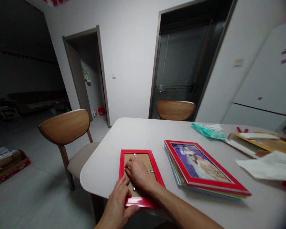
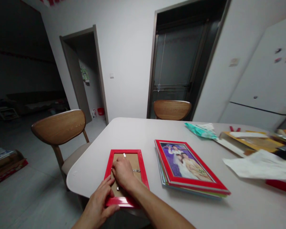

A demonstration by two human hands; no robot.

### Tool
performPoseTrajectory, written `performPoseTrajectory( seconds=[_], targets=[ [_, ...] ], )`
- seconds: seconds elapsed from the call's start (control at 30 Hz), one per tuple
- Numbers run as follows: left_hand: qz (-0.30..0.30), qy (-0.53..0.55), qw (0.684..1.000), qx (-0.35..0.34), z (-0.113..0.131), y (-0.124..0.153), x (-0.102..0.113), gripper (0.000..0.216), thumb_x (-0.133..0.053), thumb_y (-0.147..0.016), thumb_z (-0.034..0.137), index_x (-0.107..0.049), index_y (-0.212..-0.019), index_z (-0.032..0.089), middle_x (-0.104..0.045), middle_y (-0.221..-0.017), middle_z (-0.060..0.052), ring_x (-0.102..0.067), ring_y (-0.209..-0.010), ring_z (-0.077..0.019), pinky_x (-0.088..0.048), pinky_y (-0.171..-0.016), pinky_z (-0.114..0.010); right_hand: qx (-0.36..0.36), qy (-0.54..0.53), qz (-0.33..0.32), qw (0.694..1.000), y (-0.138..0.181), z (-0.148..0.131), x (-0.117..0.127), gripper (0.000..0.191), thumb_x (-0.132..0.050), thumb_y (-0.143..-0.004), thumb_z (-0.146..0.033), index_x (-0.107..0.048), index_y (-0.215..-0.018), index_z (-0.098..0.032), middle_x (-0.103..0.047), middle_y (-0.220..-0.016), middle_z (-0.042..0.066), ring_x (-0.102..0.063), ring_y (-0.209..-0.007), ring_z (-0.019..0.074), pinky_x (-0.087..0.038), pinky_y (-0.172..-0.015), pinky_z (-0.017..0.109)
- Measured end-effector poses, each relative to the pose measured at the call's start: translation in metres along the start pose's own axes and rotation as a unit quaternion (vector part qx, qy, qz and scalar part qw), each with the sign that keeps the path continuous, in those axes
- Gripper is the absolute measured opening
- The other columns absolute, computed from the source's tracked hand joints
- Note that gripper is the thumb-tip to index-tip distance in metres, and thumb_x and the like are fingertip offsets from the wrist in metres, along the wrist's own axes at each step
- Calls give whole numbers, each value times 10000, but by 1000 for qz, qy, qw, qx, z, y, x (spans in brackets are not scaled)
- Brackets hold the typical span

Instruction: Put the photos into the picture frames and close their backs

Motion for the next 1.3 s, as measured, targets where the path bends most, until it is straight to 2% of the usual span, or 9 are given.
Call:
performPoseTrajectory(
  seconds=[0.17,0.3,0.5,0.67,0.87,0.97,1.07,1.17,1.3],
  targets=[
    [-12,-5,1000,6,-1,2,-2,176,-651,-605,249,-519,-703,185,-424,-1248,-170,-289,-1206,-274,-292,-956,-437,-24,11,8,1000,-1,11,-3,208,-435,-774,-235,-630,-755,-164,-582,-782,58,-509,-744,139,-351,-669,216],
    [-11,-7,1000,10,-3,3,-3,194,-663,-594,245,-522,-712,184,-452,-1226,-166,-300,-1201,-272,-293,-957,-438,-56,29,21,998,-4,34,4,234,-401,-794,-234,-608,-871,-155,-575,-877,78,-491,-837,153,-334,-739,228],
    [-22,-10,1000,13,-1,-1,-3,200,-674,-582,216,-523,-709,182,-455,-1226,-158,-303,-1200,-270,-293,-961,-429,-120,56,30,991,-11,65,7,271,-386,-786,-257,-622,-849,-139,-546,-908,126,-458,-875,216,-326,-736,300],
    [-20,-14,1000,1,0,-2,-3,204,-672,-593,252,-518,-709,186,-474,-1211,-149,-311,-1196,-273,-288,-961,-438,-110,45,26,993,-13,60,6,301,-368,-792,-265,-600,-981,-236,-553,-939,91,-454,-900,222,-330,-721,307],
    [-19,-2,1000,9,-3,-3,-2,210,-679,-580,249,-517,-702,190,-475,-1211,-142,-307,-1197,-273,-310,-947,-434,-63,7,-4,998,3,63,29,340,-408,-744,-187,-561,-1048,-170,-583,-981,78,-491,-911,165,-337,-785,239],
    [-23,13,1000,8,-4,-2,-1,204,-673,-585,264,-517,-695,194,-464,-1223,-135,-303,-1200,-273,-294,-954,-448,-44,-6,-38,998,23,74,44,346,-450,-684,-153,-583,-1003,-142,-589,-971,82,-503,-900,160,-342,-790,226],
    [-17,24,1000,7,-4,-1,0,199,-673,-580,231,-511,-690,200,-463,-1228,-120,-298,-1204,-264,-274,-967,-448,-28,-17,-79,996,41,79,46,304,-476,-617,-113,-626,-879,-148,-579,-945,79,-509,-871,164,-354,-763,224],
    [-16,26,999,8,-3,-1,1,194,-668,-579,200,-506,-687,203,-465,-1226,-117,-296,-1206,-262,-277,-965,-446,-52,-7,-69,996,47,78,44,242,-437,-636,-100,-636,-765,-146,-565,-900,77,-521,-802,145,-364,-710,205],
    [-19,17,1000,14,0,-2,3,177,-659,-593,201,-509,-686,196,-470,-1219,-129,-305,-1201,-263,-272,-969,-439,-99,24,-47,994,44,76,42,229,-411,-648,-103,-630,-711,-126,-555,-850,90,-521,-708,138,-362,-631,208]
  ],
)
Point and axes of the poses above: each hand's wrist, its own y-axis away from the middle knuckle, its own x-axis out of the back of the hand, z = x × y, the point moved 7 cm from there along -y, towards the middle knuckle
